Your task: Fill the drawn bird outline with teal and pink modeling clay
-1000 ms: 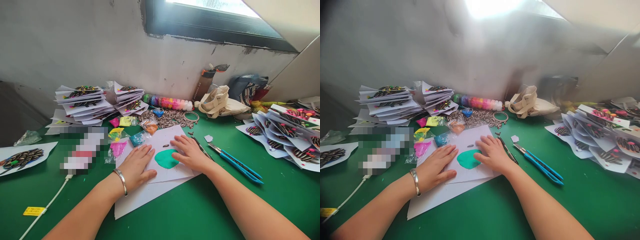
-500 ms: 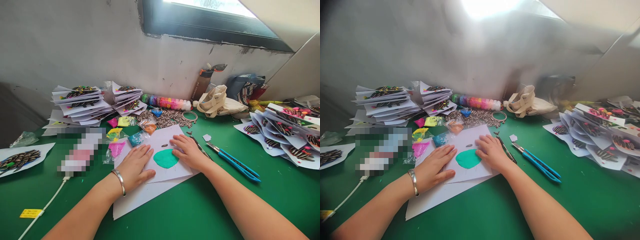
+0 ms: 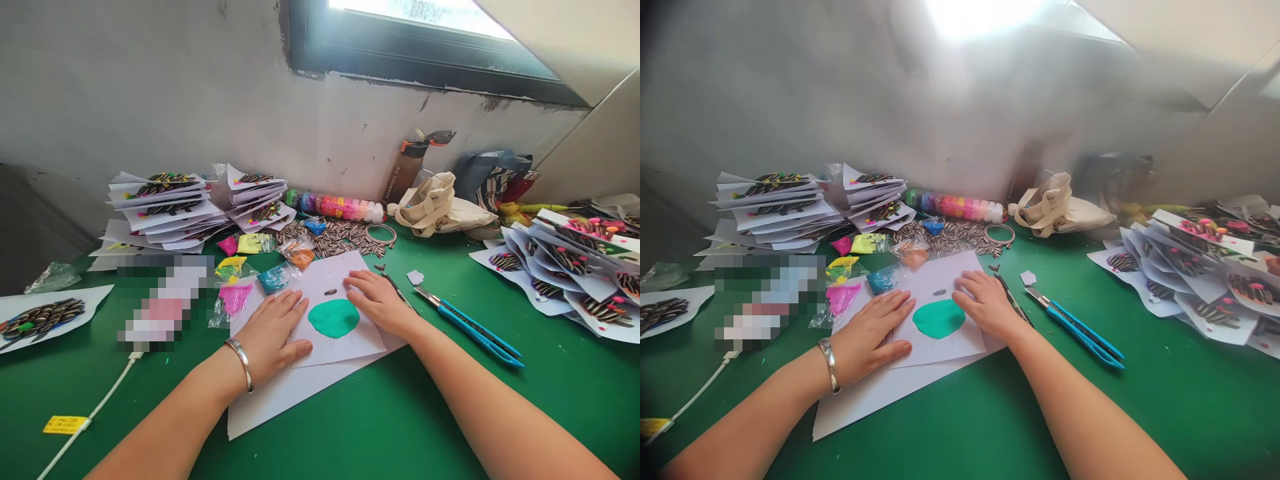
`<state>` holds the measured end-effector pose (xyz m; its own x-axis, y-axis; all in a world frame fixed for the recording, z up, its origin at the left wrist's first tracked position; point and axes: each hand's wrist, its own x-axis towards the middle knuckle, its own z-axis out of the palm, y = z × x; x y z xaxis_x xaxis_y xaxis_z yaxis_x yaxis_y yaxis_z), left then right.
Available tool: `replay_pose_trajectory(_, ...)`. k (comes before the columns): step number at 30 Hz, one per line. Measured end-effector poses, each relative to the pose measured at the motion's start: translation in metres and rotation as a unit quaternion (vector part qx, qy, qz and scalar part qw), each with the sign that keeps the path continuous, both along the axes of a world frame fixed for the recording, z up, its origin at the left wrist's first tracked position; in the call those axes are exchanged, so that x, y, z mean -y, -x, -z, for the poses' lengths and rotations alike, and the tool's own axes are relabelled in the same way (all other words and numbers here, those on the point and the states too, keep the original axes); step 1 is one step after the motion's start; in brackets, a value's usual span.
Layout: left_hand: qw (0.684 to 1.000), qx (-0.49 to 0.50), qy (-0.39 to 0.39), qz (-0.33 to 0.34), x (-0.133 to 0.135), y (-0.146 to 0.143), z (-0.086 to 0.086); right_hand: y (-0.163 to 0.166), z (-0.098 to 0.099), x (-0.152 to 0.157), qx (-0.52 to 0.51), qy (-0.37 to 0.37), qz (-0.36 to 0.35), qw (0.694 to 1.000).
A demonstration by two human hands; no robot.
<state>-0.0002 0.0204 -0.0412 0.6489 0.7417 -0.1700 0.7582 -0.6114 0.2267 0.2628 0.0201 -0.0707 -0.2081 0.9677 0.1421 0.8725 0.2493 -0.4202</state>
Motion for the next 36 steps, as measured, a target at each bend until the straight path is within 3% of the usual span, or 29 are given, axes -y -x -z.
replay_pose_trajectory(13,0.998,0.054,-0.021,-0.001,0.0,0.007,0.015,0.004,-0.003,0.006,0.048,0.005,-0.008,0.999)
replay_pose_trajectory(20,0.998,0.07,-0.005,0.001,0.001,0.011,0.013,0.011,-0.007,0.01,0.098,0.001,-0.01,0.995)
replay_pose_trajectory(29,0.997,0.074,-0.007,-0.002,0.007,0.006,0.002,0.013,-0.005,0.012,0.116,0.002,-0.008,0.993)
replay_pose_trajectory(36,0.989,0.107,-0.095,-0.042,0.018,0.005,-0.032,0.01,0.003,0.011,0.104,-0.016,-0.019,0.994)
